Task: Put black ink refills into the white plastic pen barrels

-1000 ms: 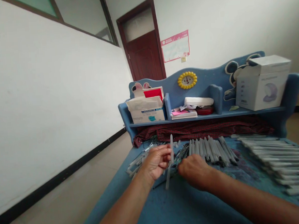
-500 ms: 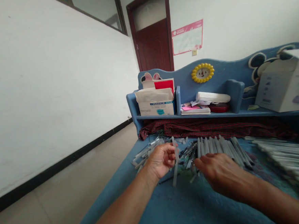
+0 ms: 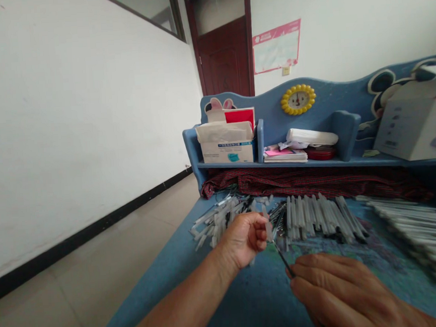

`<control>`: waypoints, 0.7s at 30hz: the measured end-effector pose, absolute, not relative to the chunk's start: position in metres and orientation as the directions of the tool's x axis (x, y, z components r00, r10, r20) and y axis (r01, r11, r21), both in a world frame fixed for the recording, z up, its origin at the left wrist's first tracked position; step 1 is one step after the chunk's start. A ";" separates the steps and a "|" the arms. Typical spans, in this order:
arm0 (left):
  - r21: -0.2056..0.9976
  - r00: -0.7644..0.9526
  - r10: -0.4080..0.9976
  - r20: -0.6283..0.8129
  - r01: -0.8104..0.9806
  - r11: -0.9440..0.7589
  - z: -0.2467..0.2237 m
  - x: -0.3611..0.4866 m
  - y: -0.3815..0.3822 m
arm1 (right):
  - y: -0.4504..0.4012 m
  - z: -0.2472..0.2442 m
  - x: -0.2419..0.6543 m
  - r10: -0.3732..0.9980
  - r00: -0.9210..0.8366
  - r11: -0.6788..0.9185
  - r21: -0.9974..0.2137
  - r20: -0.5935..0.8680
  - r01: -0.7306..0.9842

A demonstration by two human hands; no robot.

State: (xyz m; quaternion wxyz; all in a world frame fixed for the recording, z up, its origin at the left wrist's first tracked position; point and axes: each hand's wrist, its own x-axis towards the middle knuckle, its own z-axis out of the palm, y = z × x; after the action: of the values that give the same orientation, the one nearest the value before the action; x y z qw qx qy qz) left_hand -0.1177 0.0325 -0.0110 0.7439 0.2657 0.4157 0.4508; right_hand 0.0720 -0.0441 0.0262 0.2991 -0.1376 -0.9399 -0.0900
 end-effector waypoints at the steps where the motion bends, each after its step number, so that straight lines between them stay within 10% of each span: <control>1: 0.772 0.245 0.892 -0.379 -0.448 0.451 -0.012 -0.117 0.032 | -0.043 0.024 0.071 0.212 -0.782 0.947 0.076 0.586 0.313; 21: 0.842 0.251 0.891 -0.377 -0.307 0.443 -0.010 -0.094 0.011 | -0.034 -0.003 0.066 0.267 -0.641 0.953 -0.100 0.720 0.285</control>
State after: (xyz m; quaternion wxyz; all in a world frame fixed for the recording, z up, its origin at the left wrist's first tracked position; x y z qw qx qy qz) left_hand -0.0943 0.0115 -0.0096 0.7210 0.3252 0.4490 0.4156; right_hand 0.0659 -0.0345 -0.0033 0.3953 -0.1522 -0.9058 -0.0113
